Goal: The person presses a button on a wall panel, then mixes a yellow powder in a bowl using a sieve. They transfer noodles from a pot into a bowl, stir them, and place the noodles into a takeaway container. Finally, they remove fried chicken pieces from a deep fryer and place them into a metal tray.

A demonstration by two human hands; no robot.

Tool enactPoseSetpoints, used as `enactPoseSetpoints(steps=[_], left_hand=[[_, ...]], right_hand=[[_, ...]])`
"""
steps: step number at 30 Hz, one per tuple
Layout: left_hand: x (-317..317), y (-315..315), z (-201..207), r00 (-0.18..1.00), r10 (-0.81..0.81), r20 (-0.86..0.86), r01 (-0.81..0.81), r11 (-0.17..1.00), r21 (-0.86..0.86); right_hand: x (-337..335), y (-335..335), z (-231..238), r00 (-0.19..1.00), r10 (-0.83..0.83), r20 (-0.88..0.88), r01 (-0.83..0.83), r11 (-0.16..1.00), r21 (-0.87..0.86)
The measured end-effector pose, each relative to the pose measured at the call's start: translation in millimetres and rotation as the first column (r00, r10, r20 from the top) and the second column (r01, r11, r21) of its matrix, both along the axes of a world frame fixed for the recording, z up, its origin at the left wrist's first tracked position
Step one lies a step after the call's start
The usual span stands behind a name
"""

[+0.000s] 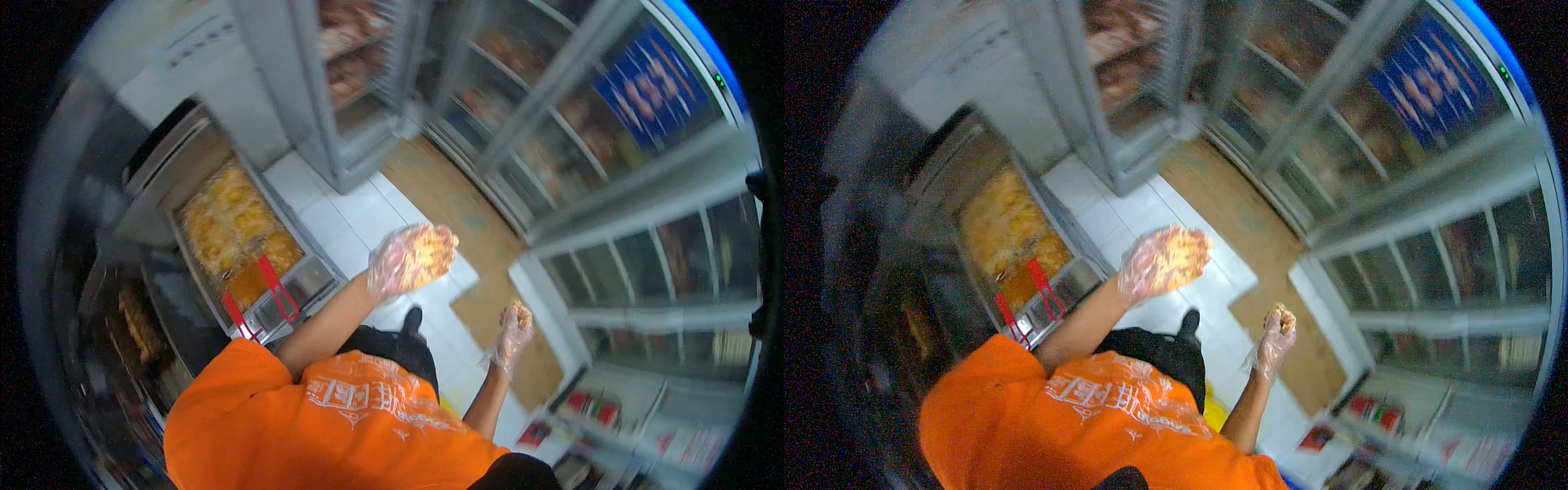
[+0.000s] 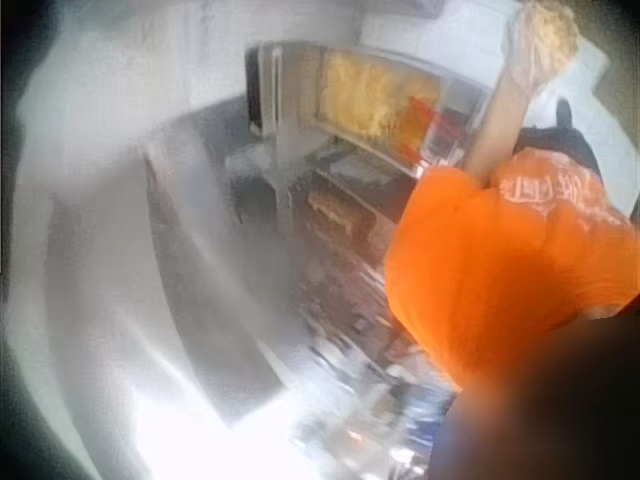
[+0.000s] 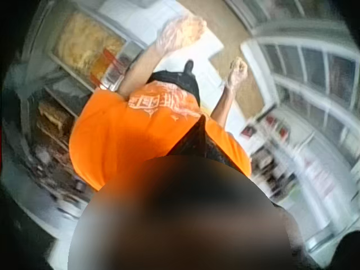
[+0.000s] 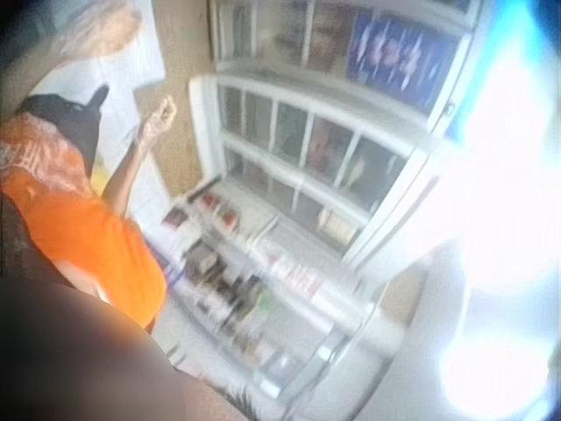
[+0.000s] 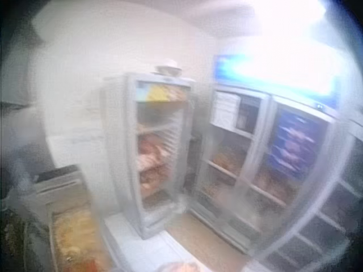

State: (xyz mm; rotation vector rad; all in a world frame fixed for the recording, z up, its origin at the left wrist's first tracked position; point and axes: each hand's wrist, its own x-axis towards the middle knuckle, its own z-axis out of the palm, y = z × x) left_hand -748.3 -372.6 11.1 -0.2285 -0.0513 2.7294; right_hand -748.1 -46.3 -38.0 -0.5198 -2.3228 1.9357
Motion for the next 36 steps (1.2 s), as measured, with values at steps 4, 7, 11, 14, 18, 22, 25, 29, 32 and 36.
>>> enactPoseSetpoints(steps=[4,7,11,14,18,22,25,29,32,36], left_hand=[[36.9,-42.3,19.9,0.949,0.301,-0.092,-0.305,0.952,-0.036],[73.4,-61.6,35.7,0.869,0.492,-0.049,-0.494,0.861,-0.12],[100.7,-76.7,43.8,0.679,0.734,-0.019,-0.719,0.66,-0.219],[105.4,-97.8,48.3,0.542,0.84,0.018,-0.821,0.533,-0.205],[111.0,-128.0,64.8,0.341,0.939,0.038,-0.937,0.343,-0.063],[120.0,-143.0,79.2,0.149,0.966,-0.211,-0.94,0.072,-0.332],[123.2,-149.4,77.8,-0.117,0.989,-0.086,-0.928,-0.14,-0.346],[113.7,-163.9,71.1,-0.52,0.851,0.076,-0.805,-0.459,-0.375],[92.3,-182.3,75.0,-0.645,0.762,0.049,-0.72,-0.586,-0.372],[53.2,-208.3,91.5,-0.698,0.715,-0.035,-0.675,-0.673,-0.302]], right_hand=[[-128.5,-101.3,26.5,0.863,0.432,-0.261,-0.379,0.896,0.23],[-187.6,-209.9,65.7,0.621,0.707,-0.338,-0.649,0.705,0.284],[-213.9,-350.0,117.0,0.261,0.882,-0.393,-0.784,0.431,0.447],[-204.9,-445.1,137.5,0.213,0.891,-0.401,-0.835,0.379,0.399],[-196.5,-588.7,144.8,-0.009,0.913,-0.408,-0.785,0.246,0.569],[-208.8,-789.4,145.0,-0.105,0.847,-0.522,-0.672,0.326,0.665],[-235.3,-963.0,153.2,-0.157,0.795,-0.585,-0.573,0.409,0.71],[-273.9,-1140.1,178.7,-0.213,0.712,-0.669,-0.324,0.595,0.736],[-295.7,-1216.9,210.3,-0.162,0.837,-0.523,-0.369,0.44,0.819],[-323.9,-1290.6,250.0,-0.11,0.909,-0.402,-0.37,0.338,0.866]])
